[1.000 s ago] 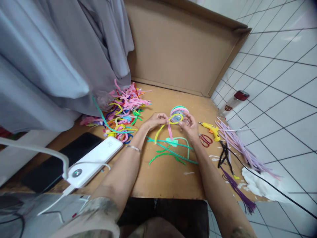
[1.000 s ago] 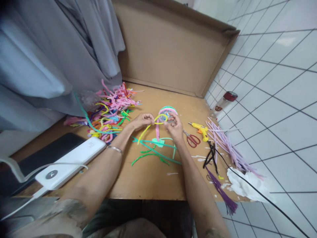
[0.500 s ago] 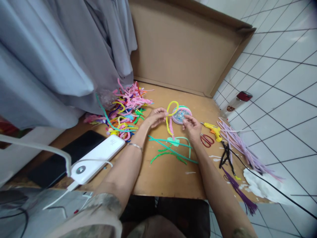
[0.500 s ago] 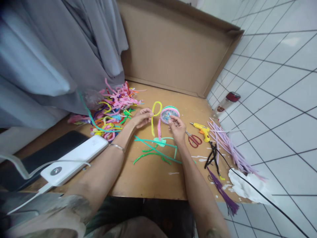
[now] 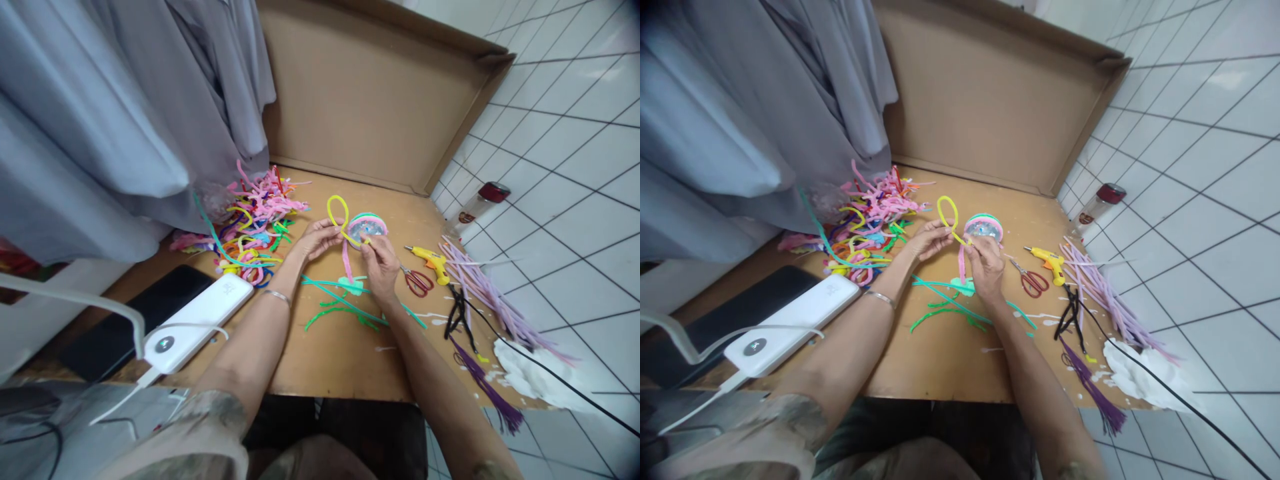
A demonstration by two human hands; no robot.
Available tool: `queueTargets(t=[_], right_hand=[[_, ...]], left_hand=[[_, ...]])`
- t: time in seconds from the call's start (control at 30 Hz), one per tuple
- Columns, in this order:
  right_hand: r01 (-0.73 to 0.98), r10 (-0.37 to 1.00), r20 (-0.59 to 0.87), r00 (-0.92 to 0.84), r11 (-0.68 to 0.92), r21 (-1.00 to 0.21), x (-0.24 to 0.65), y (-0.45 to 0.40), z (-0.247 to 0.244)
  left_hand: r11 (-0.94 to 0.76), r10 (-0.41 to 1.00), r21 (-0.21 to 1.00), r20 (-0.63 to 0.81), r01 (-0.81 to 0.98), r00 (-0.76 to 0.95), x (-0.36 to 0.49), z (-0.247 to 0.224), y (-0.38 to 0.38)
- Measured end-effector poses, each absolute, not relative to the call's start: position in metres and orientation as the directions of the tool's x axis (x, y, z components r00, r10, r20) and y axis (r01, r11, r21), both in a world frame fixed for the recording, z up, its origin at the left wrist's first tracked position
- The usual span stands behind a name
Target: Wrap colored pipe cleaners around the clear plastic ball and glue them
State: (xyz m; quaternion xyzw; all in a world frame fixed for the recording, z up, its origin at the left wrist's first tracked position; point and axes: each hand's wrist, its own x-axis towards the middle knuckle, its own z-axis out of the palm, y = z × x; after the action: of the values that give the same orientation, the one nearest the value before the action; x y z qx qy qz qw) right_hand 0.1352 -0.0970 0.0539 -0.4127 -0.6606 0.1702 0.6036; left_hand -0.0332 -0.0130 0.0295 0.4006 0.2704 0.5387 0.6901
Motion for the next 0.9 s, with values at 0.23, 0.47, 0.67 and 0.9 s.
queueTargets(t=[0.23, 0.47, 0.67, 0.9], right_hand=[[0.096, 0.835, 0.507, 0.215, 0.499, -0.862, 0.136, -0.082, 0.043], [-0.069, 0.902, 0.393, 0.177, 0.41, -0.909, 0.144, -0.072, 0.036], [0.052, 0.897, 0.425, 0.117, 0.422, -0.905, 0.144, -0.069, 0.039], [0.205, 0.821, 0.547, 0.159, 0.515, -0.832, 0.124, -0.034, 0.061]], left_hand=[[0.115, 0.948, 0.869, 0.049, -0.481, 0.315, -0.035, 0.032, -0.018], [0.062, 0.981, 0.804, 0.059, -0.591, 0.184, -0.044, 0.042, -0.016], [0.061, 0.987, 0.734, 0.057, -0.676, 0.152, -0.043, 0.047, -0.015], [0.121, 0.947, 0.754, 0.108, -0.646, 0.303, -0.035, 0.044, -0.019]])
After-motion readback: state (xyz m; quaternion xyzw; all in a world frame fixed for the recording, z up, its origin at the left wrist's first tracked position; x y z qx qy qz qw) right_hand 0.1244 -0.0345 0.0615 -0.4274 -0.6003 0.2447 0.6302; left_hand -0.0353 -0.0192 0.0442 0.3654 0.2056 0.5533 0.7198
